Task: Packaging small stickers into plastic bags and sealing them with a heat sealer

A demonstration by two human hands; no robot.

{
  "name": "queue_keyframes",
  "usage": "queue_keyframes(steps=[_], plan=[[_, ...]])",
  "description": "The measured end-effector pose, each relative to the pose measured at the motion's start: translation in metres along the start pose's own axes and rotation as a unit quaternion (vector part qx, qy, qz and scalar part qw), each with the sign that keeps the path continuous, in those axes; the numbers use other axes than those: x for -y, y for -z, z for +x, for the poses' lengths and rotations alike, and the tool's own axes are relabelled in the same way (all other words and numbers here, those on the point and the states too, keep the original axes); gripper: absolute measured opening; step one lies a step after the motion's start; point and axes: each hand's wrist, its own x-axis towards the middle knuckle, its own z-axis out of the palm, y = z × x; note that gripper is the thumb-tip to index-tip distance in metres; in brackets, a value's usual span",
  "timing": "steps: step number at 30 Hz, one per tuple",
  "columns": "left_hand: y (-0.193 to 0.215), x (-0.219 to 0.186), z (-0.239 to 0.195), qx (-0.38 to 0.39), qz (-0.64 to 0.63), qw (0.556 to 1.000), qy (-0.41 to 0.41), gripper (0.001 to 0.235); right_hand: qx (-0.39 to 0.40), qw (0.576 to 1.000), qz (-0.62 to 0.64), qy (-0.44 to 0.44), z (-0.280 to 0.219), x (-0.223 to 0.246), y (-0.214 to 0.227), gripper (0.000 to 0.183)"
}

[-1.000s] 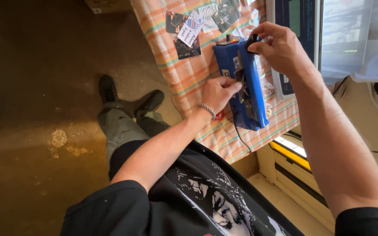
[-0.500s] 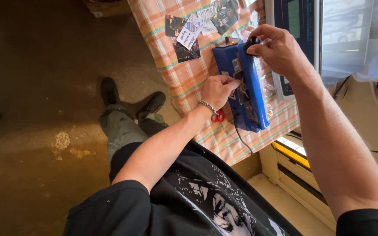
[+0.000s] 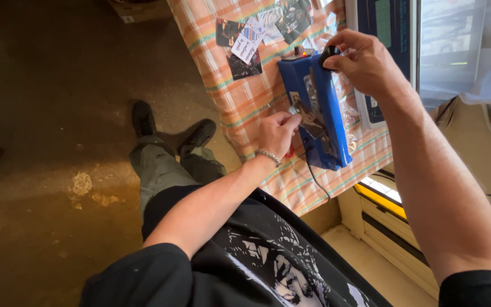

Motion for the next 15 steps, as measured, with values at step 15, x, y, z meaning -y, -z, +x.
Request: queue_keyframes(steps=[15], plan=[[0.125,-0.058,-0.075,-0.024,-0.191,0.981,0.027,0.024,-0.041,0.998,0.035,-0.015,-0.037,0.034,0.007,0.029]])
